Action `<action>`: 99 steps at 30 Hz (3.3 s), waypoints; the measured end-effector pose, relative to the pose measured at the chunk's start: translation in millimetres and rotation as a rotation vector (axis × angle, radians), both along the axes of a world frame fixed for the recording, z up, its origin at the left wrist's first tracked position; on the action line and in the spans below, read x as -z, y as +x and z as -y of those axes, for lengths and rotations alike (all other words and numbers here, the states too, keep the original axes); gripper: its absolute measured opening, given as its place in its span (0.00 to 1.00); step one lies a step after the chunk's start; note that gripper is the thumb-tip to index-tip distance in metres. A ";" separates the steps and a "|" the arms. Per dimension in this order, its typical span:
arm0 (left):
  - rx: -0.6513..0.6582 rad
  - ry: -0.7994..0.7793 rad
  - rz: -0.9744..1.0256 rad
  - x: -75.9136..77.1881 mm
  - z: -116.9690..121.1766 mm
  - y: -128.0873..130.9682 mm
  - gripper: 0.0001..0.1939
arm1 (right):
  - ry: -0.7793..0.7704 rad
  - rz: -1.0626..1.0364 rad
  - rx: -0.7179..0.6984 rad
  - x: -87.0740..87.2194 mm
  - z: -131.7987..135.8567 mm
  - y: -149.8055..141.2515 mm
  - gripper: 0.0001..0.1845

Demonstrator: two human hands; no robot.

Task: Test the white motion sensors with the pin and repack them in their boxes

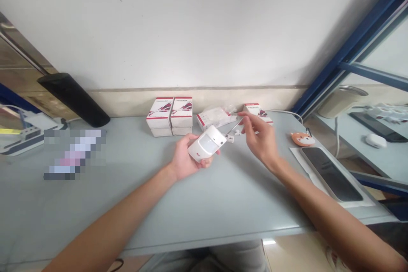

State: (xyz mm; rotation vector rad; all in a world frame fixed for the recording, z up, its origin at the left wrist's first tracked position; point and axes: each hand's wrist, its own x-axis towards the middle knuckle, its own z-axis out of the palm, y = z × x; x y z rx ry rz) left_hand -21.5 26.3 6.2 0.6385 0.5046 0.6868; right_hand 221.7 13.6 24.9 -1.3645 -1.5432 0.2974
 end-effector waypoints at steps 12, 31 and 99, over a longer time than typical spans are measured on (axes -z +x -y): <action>-0.109 0.052 0.050 -18.1 13.5 12.5 0.22 | -0.233 -0.073 -0.408 14.3 5.1 -16.7 0.30; -0.698 0.090 -0.095 -19.5 11.5 11.0 0.20 | -0.046 0.931 -0.397 -29.1 -108.9 -8.7 0.50; -0.107 0.171 0.032 -37.0 14.2 -2.7 0.24 | 0.277 0.359 -0.294 -29.5 -5.6 -18.5 0.26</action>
